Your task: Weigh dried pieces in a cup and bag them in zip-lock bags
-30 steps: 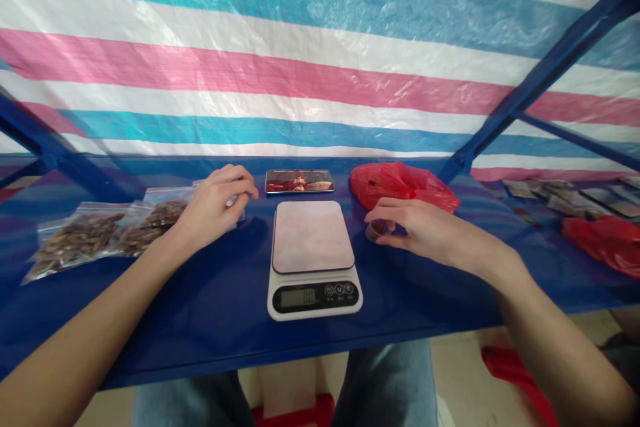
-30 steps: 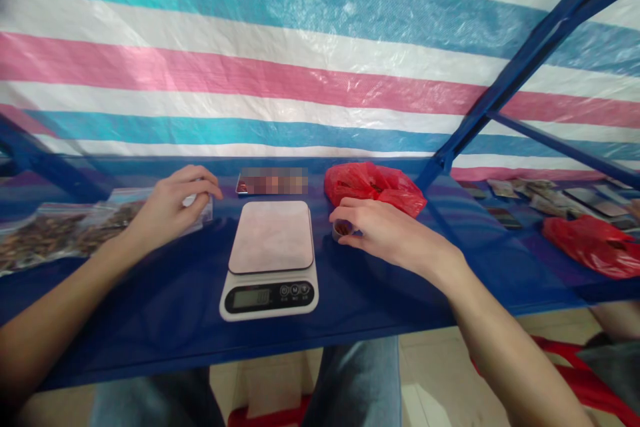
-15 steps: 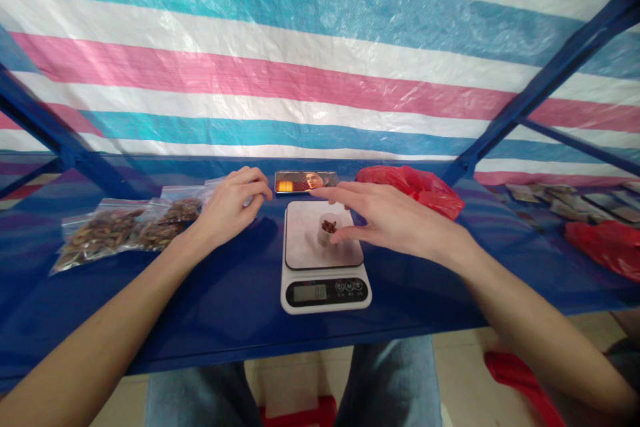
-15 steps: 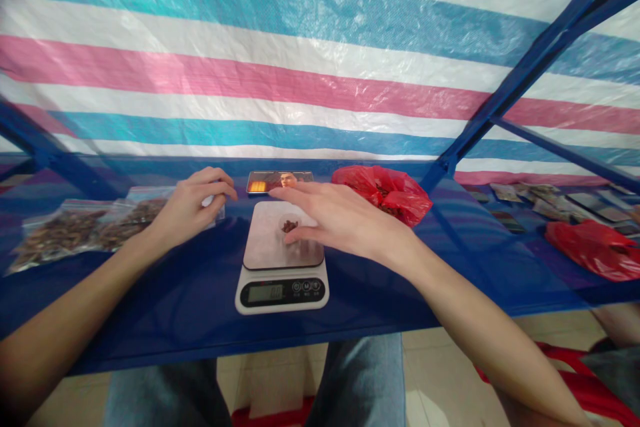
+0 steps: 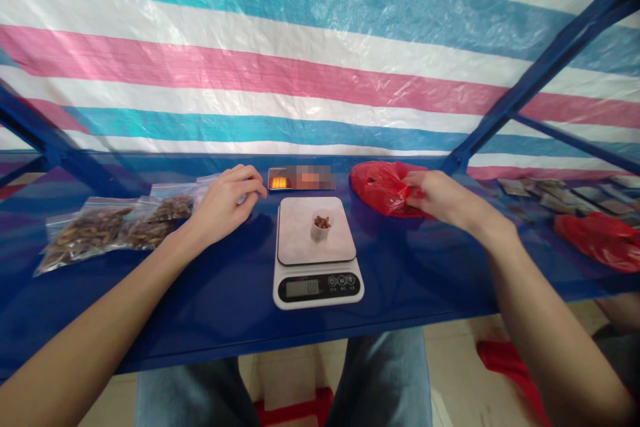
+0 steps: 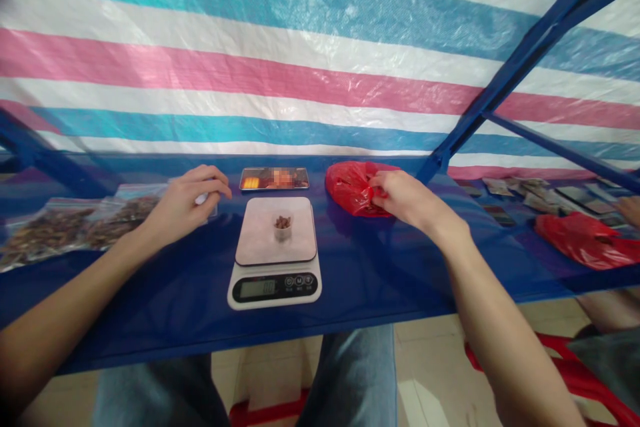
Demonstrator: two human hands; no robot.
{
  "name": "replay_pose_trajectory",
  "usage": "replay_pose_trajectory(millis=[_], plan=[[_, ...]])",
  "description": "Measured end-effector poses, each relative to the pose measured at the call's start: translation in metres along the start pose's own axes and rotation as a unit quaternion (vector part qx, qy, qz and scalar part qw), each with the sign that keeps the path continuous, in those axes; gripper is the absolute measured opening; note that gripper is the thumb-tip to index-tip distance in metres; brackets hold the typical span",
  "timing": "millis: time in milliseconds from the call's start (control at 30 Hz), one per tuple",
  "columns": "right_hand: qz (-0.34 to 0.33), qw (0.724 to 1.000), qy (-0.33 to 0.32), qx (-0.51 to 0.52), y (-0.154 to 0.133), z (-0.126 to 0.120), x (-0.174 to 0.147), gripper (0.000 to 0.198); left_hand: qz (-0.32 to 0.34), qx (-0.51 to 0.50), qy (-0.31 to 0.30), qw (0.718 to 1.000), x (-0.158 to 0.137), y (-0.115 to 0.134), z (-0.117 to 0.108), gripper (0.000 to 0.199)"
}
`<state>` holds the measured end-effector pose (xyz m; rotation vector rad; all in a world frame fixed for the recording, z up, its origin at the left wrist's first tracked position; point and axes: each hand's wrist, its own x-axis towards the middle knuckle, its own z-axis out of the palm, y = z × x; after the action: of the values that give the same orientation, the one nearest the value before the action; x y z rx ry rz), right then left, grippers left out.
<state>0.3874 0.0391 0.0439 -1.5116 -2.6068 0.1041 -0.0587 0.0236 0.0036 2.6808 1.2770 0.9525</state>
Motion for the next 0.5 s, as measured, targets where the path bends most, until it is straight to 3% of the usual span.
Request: replay_pose_trajectory(millis=[100,233,300,500], plan=[[-0.025,0.998,0.035,-0.036,-0.014,0.005,0.016,0.029,0.0,-0.005,0.008,1.0,0.0,0.0,0.0,0.031],[-0.069,0.996,0.044,0.02,-0.033,0.008,0.037,0.054,0.0,-0.005,0.007,1.0,0.0,0.001,0.0,0.032],[-0.059,0.995,0.07,0.03,-0.034,0.012,0.044,0.059,0.0,-0.006,0.006,1.0,0.0,0.002,0.001,0.032],[-0.023,0.997,0.059,-0.037,-0.017,0.027,0.037,0.026,-0.005,-0.01,-0.003,1.0,0.0,0.003,0.003,0.032]])
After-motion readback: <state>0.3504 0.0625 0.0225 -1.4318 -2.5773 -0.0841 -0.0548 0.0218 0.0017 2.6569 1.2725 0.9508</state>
